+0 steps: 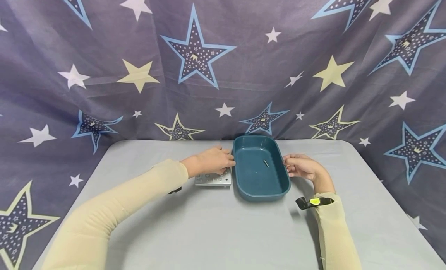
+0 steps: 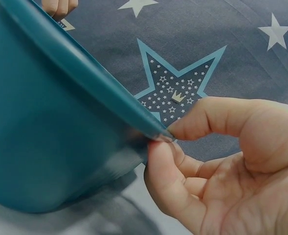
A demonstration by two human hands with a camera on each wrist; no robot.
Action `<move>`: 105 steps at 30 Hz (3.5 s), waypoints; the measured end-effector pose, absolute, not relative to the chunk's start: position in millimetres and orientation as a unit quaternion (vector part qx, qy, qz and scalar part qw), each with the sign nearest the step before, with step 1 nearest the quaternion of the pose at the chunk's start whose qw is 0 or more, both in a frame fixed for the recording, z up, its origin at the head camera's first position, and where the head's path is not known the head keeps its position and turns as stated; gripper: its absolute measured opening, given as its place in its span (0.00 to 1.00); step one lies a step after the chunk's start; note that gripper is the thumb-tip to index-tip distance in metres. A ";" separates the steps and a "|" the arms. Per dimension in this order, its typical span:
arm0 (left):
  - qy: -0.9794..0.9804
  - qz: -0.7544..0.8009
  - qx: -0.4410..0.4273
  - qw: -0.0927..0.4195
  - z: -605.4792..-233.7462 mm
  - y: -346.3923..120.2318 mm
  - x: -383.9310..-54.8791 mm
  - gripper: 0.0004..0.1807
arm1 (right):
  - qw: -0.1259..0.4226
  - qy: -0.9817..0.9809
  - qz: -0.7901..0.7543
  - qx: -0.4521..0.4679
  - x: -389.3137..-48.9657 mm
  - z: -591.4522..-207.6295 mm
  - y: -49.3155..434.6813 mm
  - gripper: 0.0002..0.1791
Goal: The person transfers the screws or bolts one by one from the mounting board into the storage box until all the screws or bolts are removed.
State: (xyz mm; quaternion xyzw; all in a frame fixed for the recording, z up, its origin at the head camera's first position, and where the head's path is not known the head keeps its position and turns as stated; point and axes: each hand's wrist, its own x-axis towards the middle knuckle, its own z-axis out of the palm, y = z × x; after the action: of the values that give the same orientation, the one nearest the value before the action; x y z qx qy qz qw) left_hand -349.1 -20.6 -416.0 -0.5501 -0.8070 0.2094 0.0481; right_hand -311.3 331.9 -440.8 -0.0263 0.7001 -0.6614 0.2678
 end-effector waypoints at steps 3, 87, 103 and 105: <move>-0.807 0.209 -0.551 0.045 -415.2 -20.1 -349.2 0.17 | 0.268 0.699 -0.663 -0.026 -311.3 -441.4 332.2 0.08; -0.829 0.193 -0.525 0.019 -416.7 -19.8 -341.9 0.18 | 0.270 0.696 -0.664 -0.030 -309.4 -438.7 330.8 0.09; -0.824 0.195 -0.527 0.070 -415.9 -23.4 -336.6 0.13 | 0.266 0.696 -0.666 -0.033 -310.7 -439.4 329.7 0.10; -0.822 0.197 -0.528 0.083 -417.5 -24.2 -336.7 0.13 | 0.265 0.697 -0.665 -0.032 -310.7 -440.1 330.1 0.10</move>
State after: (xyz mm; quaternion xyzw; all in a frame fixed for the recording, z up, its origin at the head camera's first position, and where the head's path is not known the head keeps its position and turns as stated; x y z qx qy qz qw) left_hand -336.7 -24.2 -417.5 -0.5281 -0.8219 0.1968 0.0827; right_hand -310.7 330.1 -440.1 -0.0324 0.6974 -0.6649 0.2654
